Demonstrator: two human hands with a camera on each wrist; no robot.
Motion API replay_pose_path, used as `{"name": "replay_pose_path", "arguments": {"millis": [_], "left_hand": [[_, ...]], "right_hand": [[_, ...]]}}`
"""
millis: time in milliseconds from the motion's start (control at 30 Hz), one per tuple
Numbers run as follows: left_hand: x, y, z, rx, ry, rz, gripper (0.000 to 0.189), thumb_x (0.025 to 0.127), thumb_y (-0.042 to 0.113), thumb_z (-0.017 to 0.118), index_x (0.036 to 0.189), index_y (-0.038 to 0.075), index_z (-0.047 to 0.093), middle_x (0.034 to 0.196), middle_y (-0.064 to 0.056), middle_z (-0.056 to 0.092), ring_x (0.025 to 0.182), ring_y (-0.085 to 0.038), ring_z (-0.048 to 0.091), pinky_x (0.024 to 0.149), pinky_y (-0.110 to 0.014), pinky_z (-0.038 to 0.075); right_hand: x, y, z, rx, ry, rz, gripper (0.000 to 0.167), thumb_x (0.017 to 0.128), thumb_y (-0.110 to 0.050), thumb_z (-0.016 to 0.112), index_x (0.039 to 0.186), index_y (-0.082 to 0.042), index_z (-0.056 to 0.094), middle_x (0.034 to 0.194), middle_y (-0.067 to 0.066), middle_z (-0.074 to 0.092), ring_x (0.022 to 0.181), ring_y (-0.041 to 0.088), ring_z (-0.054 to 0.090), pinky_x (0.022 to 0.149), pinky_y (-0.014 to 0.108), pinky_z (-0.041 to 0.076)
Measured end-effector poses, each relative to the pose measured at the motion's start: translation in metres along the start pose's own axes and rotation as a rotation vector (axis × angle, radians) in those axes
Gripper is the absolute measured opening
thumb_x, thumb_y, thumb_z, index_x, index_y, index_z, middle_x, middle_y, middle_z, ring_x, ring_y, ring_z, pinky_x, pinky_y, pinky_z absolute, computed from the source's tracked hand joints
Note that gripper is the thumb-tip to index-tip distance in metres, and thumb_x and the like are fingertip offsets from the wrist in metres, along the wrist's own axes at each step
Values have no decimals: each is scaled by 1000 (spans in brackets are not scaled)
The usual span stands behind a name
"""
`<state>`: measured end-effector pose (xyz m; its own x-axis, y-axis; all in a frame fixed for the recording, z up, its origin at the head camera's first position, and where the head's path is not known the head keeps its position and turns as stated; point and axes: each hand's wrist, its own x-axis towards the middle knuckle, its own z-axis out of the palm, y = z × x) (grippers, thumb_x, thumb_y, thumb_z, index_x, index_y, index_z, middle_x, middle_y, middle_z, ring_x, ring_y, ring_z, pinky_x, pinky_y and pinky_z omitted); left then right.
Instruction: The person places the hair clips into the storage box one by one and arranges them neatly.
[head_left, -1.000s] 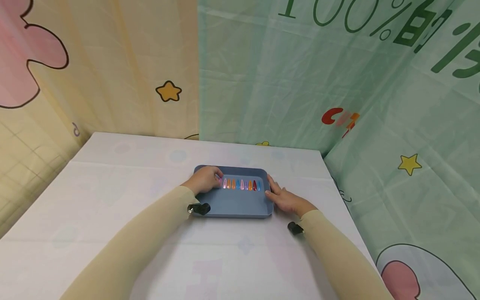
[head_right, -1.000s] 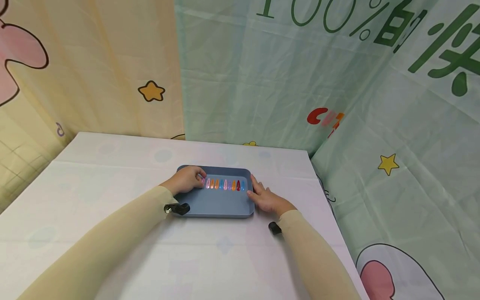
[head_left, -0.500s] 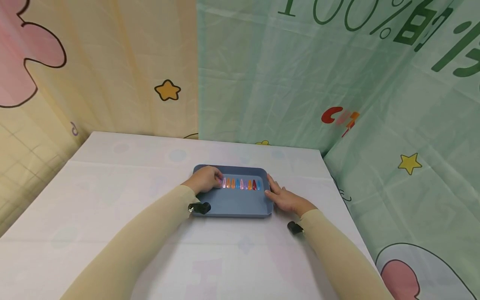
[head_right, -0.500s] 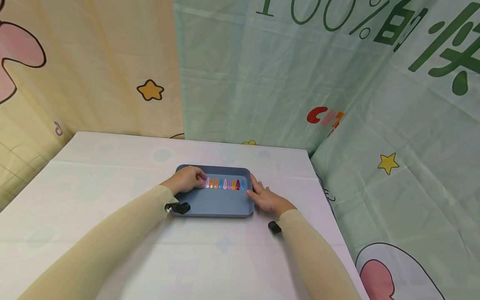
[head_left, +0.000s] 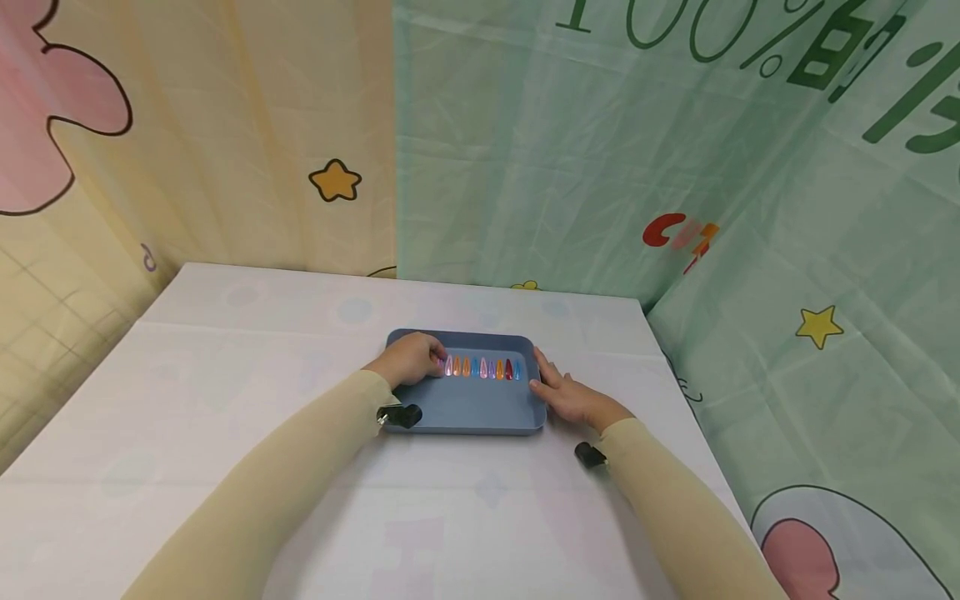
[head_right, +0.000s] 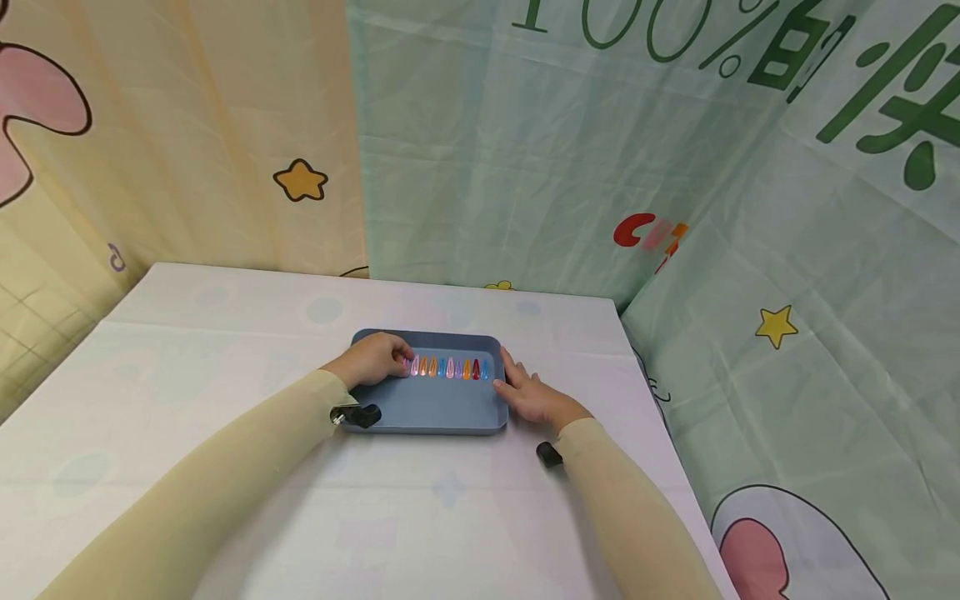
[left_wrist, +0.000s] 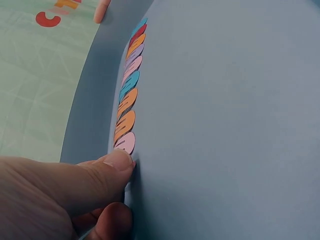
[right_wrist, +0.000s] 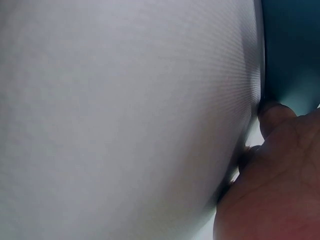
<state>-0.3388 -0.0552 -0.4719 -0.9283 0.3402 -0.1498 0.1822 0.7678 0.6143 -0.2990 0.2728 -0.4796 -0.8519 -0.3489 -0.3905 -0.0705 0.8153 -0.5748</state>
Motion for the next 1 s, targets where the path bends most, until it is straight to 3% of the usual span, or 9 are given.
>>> {"name": "replay_pose_path", "arguments": {"millis": [633, 1000], "left_hand": [[-1, 0, 1, 25, -3, -4, 30, 94, 17, 80, 122, 7, 75, 101, -4, 72, 90, -18, 61, 86, -34, 51], [-1, -1, 0, 15, -4, -31, 42, 93, 18, 81, 131, 3, 70, 100, -5, 72, 90, -17, 62, 85, -34, 52]], "right_hand": [[0, 1, 0, 9, 13, 4, 77, 112, -55, 31, 168, -29, -15, 178, 8, -8, 162, 45, -10, 127, 68, -5], [0, 1, 2, -3, 18, 16, 76, 112, -56, 31, 168, -31, -14, 178, 8, -7, 161, 47, -9, 127, 68, -3]]}}
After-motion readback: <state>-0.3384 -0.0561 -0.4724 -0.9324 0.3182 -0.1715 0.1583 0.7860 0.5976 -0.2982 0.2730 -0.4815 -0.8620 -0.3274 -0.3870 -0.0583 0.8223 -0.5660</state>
